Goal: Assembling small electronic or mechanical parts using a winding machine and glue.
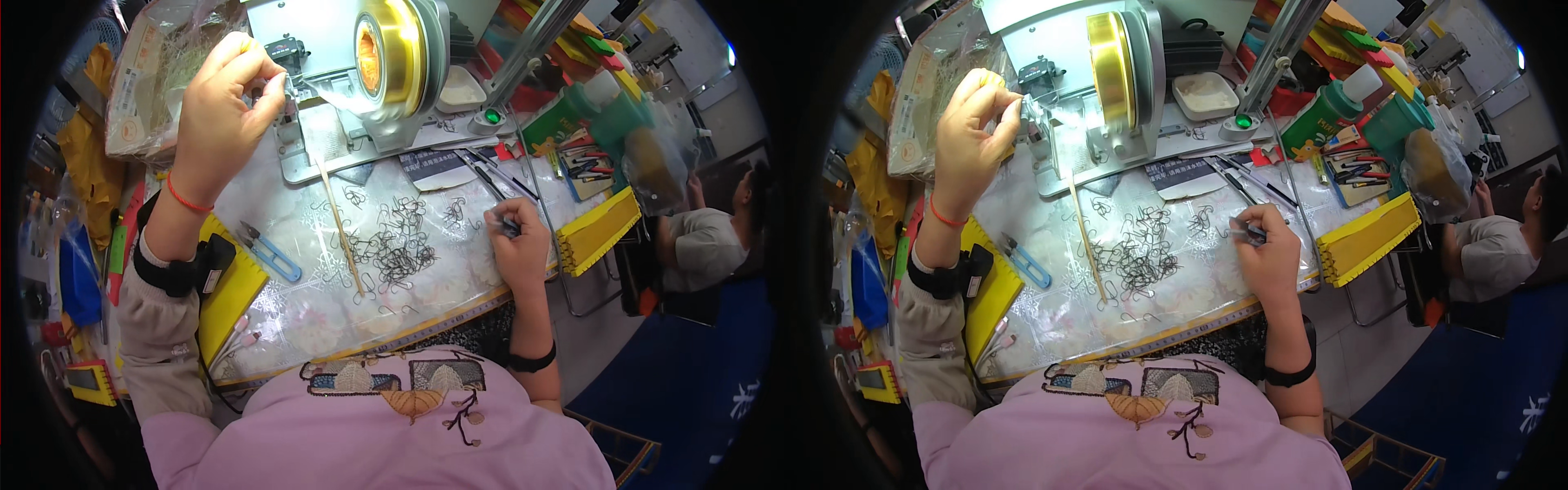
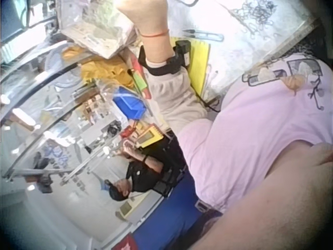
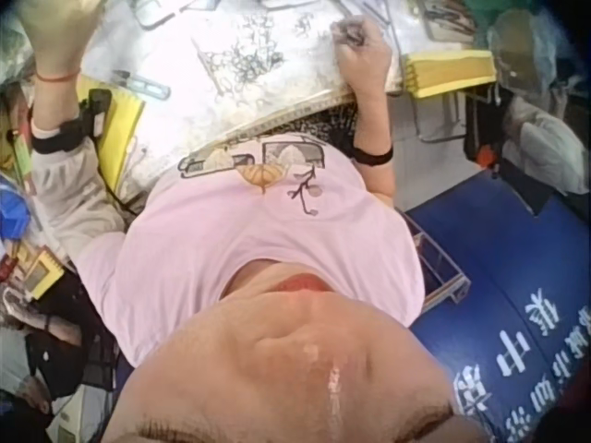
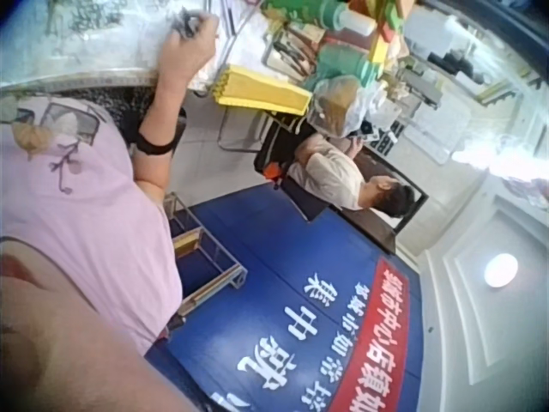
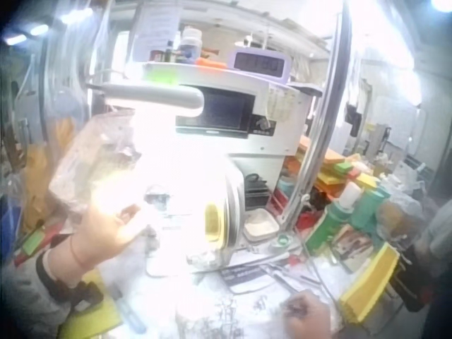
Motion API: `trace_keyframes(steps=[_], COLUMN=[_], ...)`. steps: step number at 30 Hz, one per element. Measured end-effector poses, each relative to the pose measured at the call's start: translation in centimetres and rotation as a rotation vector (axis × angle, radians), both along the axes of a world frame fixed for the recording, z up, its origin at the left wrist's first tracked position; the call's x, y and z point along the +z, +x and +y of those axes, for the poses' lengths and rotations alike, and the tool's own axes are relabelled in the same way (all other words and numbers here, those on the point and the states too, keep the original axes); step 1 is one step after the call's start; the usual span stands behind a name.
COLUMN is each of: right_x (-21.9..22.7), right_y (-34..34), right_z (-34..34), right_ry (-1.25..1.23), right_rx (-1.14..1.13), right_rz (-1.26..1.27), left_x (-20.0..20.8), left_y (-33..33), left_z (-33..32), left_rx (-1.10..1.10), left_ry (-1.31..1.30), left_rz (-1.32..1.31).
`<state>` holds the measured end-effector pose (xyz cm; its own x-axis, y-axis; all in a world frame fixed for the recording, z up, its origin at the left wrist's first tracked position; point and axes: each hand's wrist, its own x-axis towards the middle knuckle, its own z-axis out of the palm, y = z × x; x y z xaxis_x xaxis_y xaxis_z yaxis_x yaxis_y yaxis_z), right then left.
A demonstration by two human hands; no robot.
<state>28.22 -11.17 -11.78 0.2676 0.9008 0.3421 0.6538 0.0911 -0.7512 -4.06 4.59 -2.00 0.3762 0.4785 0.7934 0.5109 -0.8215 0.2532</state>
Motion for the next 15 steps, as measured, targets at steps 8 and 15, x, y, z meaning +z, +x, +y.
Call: trace_keyframes(steps=[8,15], right_x=[0.3,1.1], right_y=[-0.6,-5.3], right_z=[0.7,-0.4], right_ry=[-0.090,-0.027], right_rx=[0.075,0.481], right_rz=[-0.110,-0.206], left_x=[0.1,0.2], left_y=[-0.1,0.1], left_z=[-0.3,-0.4], left_rx=[0.038,0.025], left_ry=[-0.025,-0.013], left_rz=[0.011,0.062])
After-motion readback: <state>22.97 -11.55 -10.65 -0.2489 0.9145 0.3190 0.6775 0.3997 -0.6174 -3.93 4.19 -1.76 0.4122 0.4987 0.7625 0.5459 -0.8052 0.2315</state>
